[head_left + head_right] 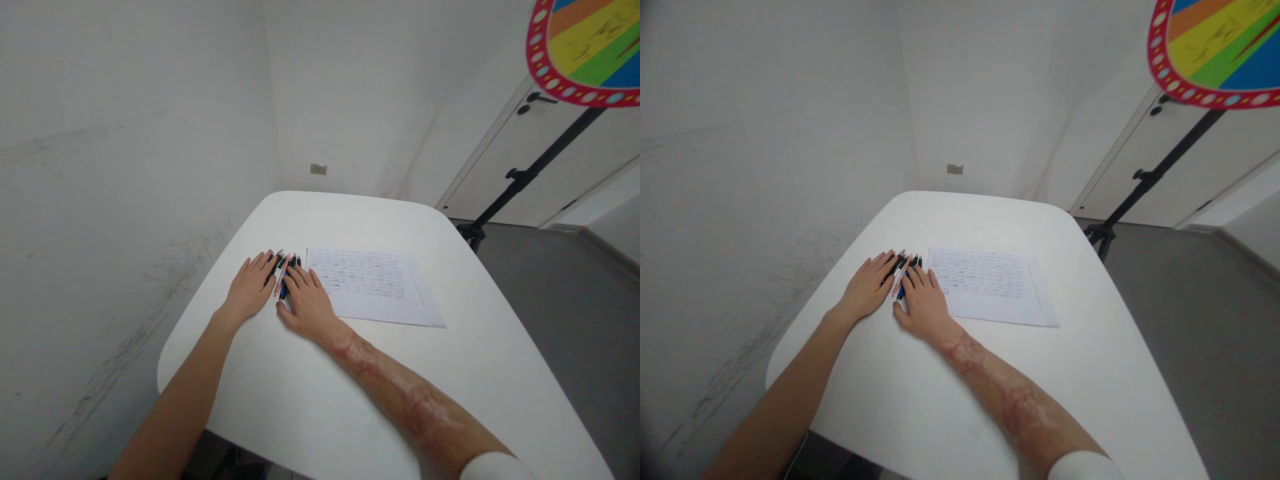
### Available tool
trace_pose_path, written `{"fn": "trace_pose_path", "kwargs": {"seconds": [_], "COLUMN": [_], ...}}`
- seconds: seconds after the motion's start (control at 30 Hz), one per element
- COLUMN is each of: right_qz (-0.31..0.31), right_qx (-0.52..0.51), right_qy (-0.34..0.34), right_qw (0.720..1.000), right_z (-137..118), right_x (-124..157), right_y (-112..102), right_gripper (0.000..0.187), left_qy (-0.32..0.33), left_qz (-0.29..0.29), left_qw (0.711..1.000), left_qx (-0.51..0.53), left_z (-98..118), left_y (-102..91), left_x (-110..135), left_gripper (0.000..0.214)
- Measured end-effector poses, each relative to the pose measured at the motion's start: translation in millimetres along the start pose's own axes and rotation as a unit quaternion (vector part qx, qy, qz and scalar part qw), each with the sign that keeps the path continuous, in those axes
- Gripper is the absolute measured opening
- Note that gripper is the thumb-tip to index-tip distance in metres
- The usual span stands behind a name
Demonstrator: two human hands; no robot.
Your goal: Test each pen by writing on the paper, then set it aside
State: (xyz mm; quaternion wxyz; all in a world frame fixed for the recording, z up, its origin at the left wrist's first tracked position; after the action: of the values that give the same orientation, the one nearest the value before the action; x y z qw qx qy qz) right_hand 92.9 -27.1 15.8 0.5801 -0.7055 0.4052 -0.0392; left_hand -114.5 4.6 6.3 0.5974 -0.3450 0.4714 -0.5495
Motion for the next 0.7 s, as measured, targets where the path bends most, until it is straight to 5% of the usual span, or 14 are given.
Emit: {"fn": "trace_pose_path", "kwargs": {"seconds": [0.7], "right_qz": [0.0], "right_qx": [-0.03], "right_qy": [0.012], "right_qw": [0.999], "right_z": [3.1], "right_x": [1.1], "right_y": [-0.2], "right_gripper": [0.074], "left_qy": [-0.019], "left_qz": [-0.025], "left_qw": [0.999], "left_qx": [0.011], "left_z": [-6.9], "left_y": [0.9], "left_x": [0.1], "left_gripper": [0.065]}}
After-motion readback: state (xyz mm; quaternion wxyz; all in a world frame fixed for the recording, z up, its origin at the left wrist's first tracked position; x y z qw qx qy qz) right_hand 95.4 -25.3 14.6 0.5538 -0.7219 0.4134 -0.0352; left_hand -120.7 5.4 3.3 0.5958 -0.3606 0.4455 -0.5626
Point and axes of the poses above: each hand's wrist, its own x-axis away from the middle knuckle, its own y-axis out of the palm, z = x × y, the point moved 1 cm from there along -x, towards the middle knuckle, and after that the axes turned 13 degrees about -y, right-handed, at the moved point
